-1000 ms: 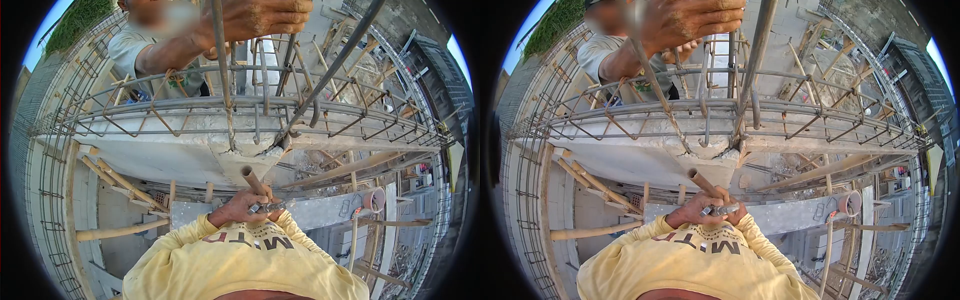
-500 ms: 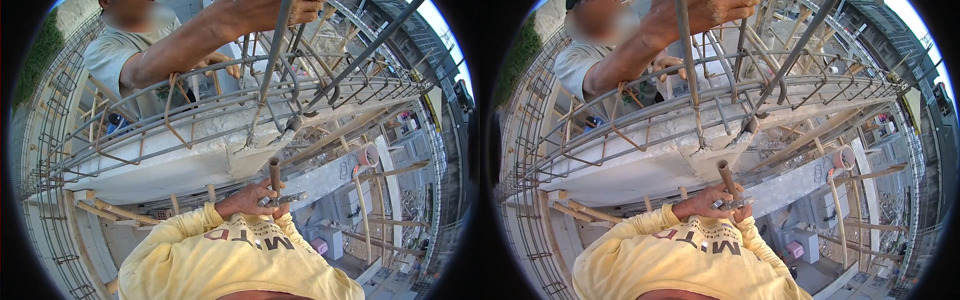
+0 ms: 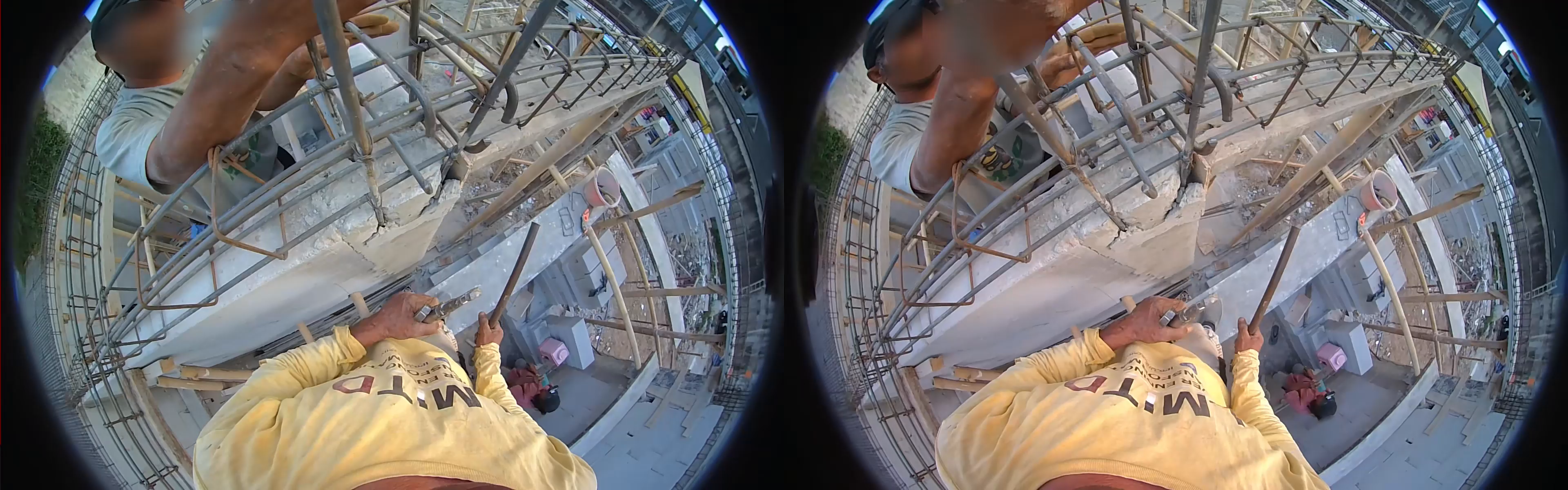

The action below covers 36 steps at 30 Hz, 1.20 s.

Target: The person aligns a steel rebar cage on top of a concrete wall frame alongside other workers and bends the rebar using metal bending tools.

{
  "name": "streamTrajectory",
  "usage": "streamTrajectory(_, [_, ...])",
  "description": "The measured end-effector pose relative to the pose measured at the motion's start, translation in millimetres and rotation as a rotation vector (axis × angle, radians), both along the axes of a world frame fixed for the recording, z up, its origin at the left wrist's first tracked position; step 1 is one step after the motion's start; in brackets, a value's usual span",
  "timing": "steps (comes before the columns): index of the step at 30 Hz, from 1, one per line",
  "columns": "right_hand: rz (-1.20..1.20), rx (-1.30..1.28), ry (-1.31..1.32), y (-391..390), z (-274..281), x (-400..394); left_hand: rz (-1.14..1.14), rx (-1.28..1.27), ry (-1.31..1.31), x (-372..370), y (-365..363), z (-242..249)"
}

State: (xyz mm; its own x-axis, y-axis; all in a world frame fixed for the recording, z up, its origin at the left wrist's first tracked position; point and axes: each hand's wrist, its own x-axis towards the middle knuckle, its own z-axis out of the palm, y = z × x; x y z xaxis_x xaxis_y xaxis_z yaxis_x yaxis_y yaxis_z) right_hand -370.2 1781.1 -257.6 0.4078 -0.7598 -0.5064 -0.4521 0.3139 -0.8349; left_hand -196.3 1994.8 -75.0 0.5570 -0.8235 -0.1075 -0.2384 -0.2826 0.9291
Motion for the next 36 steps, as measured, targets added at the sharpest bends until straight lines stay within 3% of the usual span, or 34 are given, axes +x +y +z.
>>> streamTrajectory(3, [0.087, -0.02, 0.336, -28.4, -55.2, -19.0, -0.027, 0.177, 0.025, 1.1, -2.0, -18.9])
streamTrajectory(9, [0.114, 0.093, 0.476, -45.9, -140.9, -65.8, -0.011, 0.278, -0.057, -6.2, -11.2, -34.9])
streamTrajectory(13, [0.153, 0.065, 0.305, -50.8, -125.1, -68.0, -0.012, 0.309, -0.082, -14.9, -19.5, -43.0])
streamTrajectory(16, [0.298, -0.095, 0.257, -67.7, -107.8, -63.7, -0.002, 0.309, -0.056, -21.6, -26.4, -42.4])
streamTrajectory(19, [0.444, -0.414, 0.048, -88.0, -72.6, -46.6, 0.022, 0.288, -0.044, -23.8, -31.3, -36.1])
streamTrajectory(24, [0.477, -0.229, -0.204, -108.9, 23.9, 5.3, 0.113, 0.213, -0.097, -28.2, -30.4, -28.2])
streamTrajectory(29, [0.493, -0.18, -0.483, -123.6, 55.8, 61.0, 0.214, 0.182, -0.095, -35.7, -29.4, -28.5])
streamTrajectory(33, [0.584, -0.246, -0.362, -119.2, 98.6, 75.1, 0.238, 0.146, -0.095, -38.6, -24.7, -23.2])
streamTrajectory(36, [0.612, -0.22, -0.321, -113.4, 89.4, 73.4, 0.279, 0.092, -0.111, -39.8, -25.0, -22.3])
